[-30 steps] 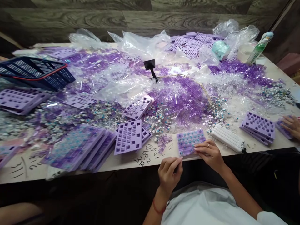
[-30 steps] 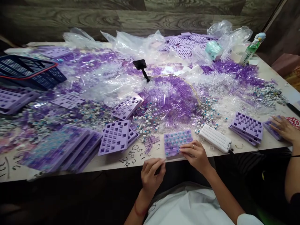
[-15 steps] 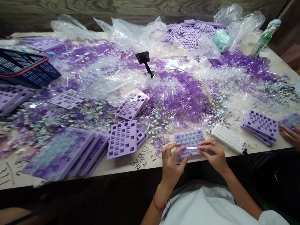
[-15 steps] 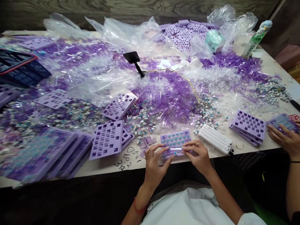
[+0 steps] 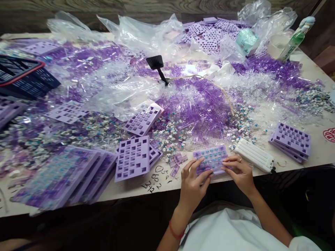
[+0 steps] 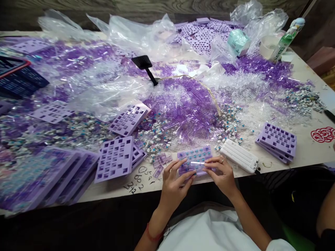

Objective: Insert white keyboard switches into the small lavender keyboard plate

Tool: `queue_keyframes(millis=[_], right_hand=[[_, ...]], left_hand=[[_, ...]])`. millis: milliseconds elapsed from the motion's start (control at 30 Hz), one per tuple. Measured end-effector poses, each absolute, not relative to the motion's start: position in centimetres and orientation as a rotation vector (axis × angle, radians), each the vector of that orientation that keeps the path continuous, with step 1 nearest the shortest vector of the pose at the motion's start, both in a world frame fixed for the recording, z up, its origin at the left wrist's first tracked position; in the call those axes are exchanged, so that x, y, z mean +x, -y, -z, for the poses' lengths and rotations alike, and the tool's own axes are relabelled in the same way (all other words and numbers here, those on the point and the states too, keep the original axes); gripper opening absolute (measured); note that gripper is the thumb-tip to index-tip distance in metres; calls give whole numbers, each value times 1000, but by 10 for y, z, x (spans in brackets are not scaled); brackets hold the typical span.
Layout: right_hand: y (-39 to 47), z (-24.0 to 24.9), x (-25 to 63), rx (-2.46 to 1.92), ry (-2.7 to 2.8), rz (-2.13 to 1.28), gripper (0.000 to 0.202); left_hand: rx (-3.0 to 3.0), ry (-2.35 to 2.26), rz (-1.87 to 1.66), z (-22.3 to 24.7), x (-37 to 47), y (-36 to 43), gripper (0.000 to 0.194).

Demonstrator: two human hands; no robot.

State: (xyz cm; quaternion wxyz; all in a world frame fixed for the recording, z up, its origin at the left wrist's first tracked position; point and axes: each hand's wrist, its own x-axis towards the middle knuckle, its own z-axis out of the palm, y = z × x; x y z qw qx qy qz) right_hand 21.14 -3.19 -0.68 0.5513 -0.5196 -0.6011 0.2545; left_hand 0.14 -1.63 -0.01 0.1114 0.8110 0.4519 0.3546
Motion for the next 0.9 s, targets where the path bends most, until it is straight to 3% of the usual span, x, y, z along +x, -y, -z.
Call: queue_keyframes(millis=[733, 900], right_hand=[[36, 4, 220, -1261, 1468, -560, 11], [37, 5, 220, -1272, 1477, -556, 9]], left_hand=[[2497, -1242, -1212, 10, 2, 16, 24], [2448, -1274, -1191, 8, 3, 15, 12]])
